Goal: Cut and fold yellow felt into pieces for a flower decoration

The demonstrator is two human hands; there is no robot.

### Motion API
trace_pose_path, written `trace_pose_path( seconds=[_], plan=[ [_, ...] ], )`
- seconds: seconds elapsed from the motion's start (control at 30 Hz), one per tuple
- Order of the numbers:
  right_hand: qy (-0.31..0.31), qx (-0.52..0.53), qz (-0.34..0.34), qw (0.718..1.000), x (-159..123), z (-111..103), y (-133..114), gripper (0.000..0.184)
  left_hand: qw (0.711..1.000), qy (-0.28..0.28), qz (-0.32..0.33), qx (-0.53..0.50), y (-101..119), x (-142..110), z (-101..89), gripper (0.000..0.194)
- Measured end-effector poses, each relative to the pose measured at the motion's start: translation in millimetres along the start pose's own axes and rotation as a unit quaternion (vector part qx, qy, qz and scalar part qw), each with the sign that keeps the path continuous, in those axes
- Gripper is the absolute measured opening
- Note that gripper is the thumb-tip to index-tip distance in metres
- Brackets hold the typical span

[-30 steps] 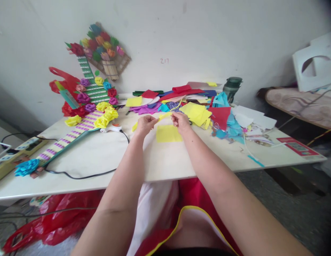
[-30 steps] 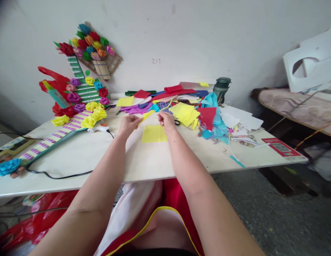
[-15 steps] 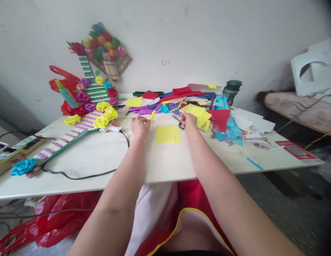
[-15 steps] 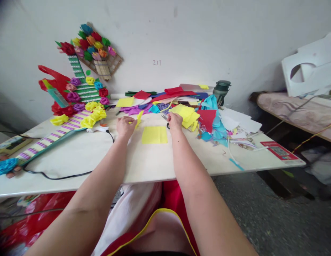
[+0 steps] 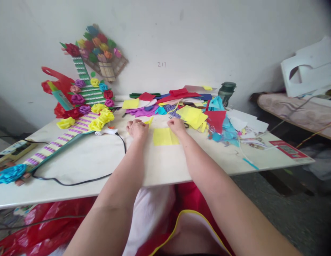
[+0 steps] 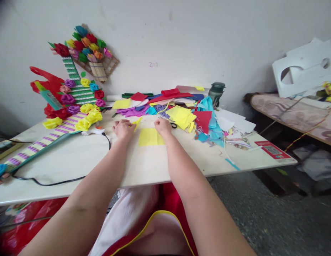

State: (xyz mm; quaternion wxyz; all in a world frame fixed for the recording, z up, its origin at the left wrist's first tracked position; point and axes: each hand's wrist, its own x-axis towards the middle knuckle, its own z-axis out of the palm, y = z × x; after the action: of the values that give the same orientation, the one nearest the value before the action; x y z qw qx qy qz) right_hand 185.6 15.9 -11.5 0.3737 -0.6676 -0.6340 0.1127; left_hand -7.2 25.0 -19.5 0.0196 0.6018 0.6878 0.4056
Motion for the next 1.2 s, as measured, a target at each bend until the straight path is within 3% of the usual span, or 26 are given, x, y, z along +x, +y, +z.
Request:
trace_pose_path(
  seconds=[0.27,0.4,0.47,0.63,0.77,0.83,0.9,1.07,1.2],
  plan=[
    [-0.094,-0.161,-0.121,0.975,-6,9,-2,0.032,1.000,-0.007,-0.001,0.017,-1,-1,4.8,0.011],
    [-0.111,-0.207,-0.132,0.963,-11,6,-8,0.037,1.000,-0.005,-0.007,0.007,3,-4,0.1,0.014],
    [-0.115,-0.206,-0.120,0.964,-12,4,-11,0.034,0.999,0.030,-0.023,-0.014,5,-4,-6.4,0.022],
    [-0.114,-0.182,-0.087,0.973,-11,7,-12,0.019,0.969,0.166,-0.159,-0.089,-2,9,-28.6,0.036],
    [-0.085,-0.100,-0.079,0.988,-5,10,-5,0.004,0.935,0.204,-0.204,-0.204,-11,19,-33.8,0.040],
    [-0.073,-0.012,-0.073,0.995,-1,9,1,0.004,0.926,0.182,-0.188,-0.272,-9,19,-30.7,0.039],
    [-0.070,0.112,-0.048,0.990,3,5,6,0.008,0.914,0.124,-0.182,-0.341,0,15,-26.1,0.039],
    [-0.016,0.371,0.042,0.928,9,-7,9,0.009,0.895,-0.002,-0.104,-0.433,26,-4,-16.8,0.041],
    [0.001,0.442,0.071,0.894,10,-8,10,0.014,0.878,-0.129,-0.065,-0.457,37,-17,-13.4,0.040]
  ],
)
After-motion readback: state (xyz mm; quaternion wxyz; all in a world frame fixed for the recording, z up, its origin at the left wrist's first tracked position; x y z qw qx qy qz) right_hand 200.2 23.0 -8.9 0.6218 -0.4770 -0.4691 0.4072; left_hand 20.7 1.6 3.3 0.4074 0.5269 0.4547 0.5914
